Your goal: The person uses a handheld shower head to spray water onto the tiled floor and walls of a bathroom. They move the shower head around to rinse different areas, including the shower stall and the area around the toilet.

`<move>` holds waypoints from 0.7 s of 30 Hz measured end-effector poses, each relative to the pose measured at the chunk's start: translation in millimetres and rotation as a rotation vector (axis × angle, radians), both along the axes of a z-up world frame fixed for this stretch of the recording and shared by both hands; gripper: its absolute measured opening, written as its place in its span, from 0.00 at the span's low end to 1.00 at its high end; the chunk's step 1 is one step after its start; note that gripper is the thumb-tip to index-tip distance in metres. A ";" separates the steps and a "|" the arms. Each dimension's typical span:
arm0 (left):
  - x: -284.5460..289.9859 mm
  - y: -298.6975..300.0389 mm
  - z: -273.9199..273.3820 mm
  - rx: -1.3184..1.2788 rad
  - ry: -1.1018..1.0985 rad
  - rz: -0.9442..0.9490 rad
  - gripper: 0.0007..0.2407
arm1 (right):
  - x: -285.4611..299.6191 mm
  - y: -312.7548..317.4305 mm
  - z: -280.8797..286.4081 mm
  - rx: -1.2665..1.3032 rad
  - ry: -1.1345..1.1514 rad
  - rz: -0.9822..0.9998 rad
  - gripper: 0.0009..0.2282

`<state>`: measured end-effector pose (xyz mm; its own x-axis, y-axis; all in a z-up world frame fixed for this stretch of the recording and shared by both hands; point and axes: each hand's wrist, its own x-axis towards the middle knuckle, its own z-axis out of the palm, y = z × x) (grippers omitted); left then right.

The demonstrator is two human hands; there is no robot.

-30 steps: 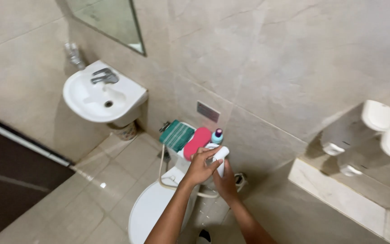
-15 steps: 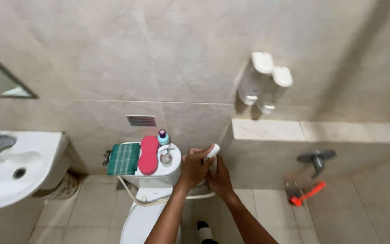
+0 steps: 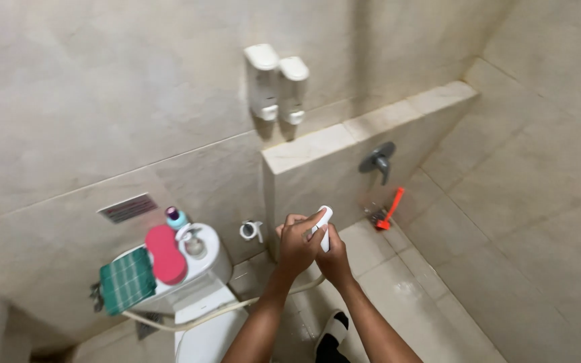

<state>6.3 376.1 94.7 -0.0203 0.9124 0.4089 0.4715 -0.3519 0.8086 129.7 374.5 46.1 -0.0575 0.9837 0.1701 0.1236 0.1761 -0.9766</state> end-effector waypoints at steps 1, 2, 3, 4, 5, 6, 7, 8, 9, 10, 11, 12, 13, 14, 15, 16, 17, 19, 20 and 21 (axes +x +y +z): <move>9.8 -0.2 1.6 0.001 -0.002 -0.033 0.17 | 7.3 -4.7 6.4 0.001 -0.002 -0.033 0.06; 19.7 -0.6 3.2 0.009 -0.006 -0.055 0.16 | 14.6 -9.4 12.7 0.002 0.011 -0.048 0.06; 27.4 -1.7 4.5 0.016 -0.008 -0.072 0.15 | 19.5 -14.1 18.6 0.002 0.027 -0.059 0.06; 34.7 -3.8 5.3 0.016 -0.008 -0.100 0.15 | 26.5 -17.6 12.4 0.003 0.026 -0.087 0.06; 42.4 -4.6 6.3 0.011 -0.024 -0.109 0.15 | 34.0 -19.7 6.5 0.002 0.043 -0.103 0.06; 50.2 -5.5 7.3 0.006 -0.040 -0.119 0.16 | 41.6 -21.8 0.6 0.001 0.059 -0.118 0.06; 56.0 -5.9 4.1 0.011 -0.041 -0.141 0.16 | 45.5 -25.7 4.4 0.008 0.059 -0.140 0.06; 61.9 -6.0 1.1 0.031 -0.033 -0.153 0.16 | 49.3 -29.3 8.2 -0.110 0.091 -0.172 0.05; 66.2 -6.6 -2.2 0.049 -0.027 -0.155 0.16 | 51.8 -32.6 12.0 -0.230 0.123 -0.193 0.05; 69.8 -6.0 -2.0 0.051 -0.028 -0.168 0.16 | 55.5 -31.2 6.6 -0.227 0.124 -0.205 0.05; 73.5 -7.4 -3.2 0.060 -0.050 -0.178 0.16 | 59.3 -32.2 -0.2 -0.150 0.176 -0.169 0.06; 77.2 -9.0 -4.5 0.069 -0.072 -0.188 0.15 | 63.3 -33.3 -7.1 -0.073 0.226 -0.131 0.06; 81.1 -9.3 -4.6 0.071 -0.074 -0.195 0.15 | 65.3 -33.5 -7.5 -0.070 0.224 -0.138 0.06; 85.0 -9.6 -4.8 0.066 -0.059 -0.184 0.16 | 67.4 -33.8 -8.0 -0.054 0.281 -0.122 0.07; 87.9 -13.1 -6.5 0.054 -0.042 -0.170 0.16 | 68.4 -37.1 -10.0 -0.045 0.338 -0.104 0.09; 91.5 -15.1 -8.3 0.051 -0.044 -0.174 0.16 | 72.4 -38.6 -16.4 -0.047 0.337 -0.109 0.09; 94.2 -16.8 -10.0 0.041 -0.055 -0.175 0.16 | 75.4 -39.3 -22.8 -0.037 0.362 -0.089 0.11; 100.4 -20.9 -11.2 0.030 -0.066 -0.176 0.16 | 80.4 -42.4 -27.3 -0.027 0.386 -0.069 0.13; 104.1 -23.2 -10.7 -0.027 -0.111 -0.186 0.16 | 82.5 -44.7 -25.5 -0.059 0.351 -0.105 0.12; 107.4 -28.6 -11.3 -0.089 -0.154 -0.198 0.15 | 84.0 -50.7 -24.9 -0.096 0.316 -0.143 0.12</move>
<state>113.7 347.5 83.4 0.1063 0.9370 0.3328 0.2694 -0.3493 0.8975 213.7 323.8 21.3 0.1228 0.9904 0.0637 -0.1706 0.0843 -0.9817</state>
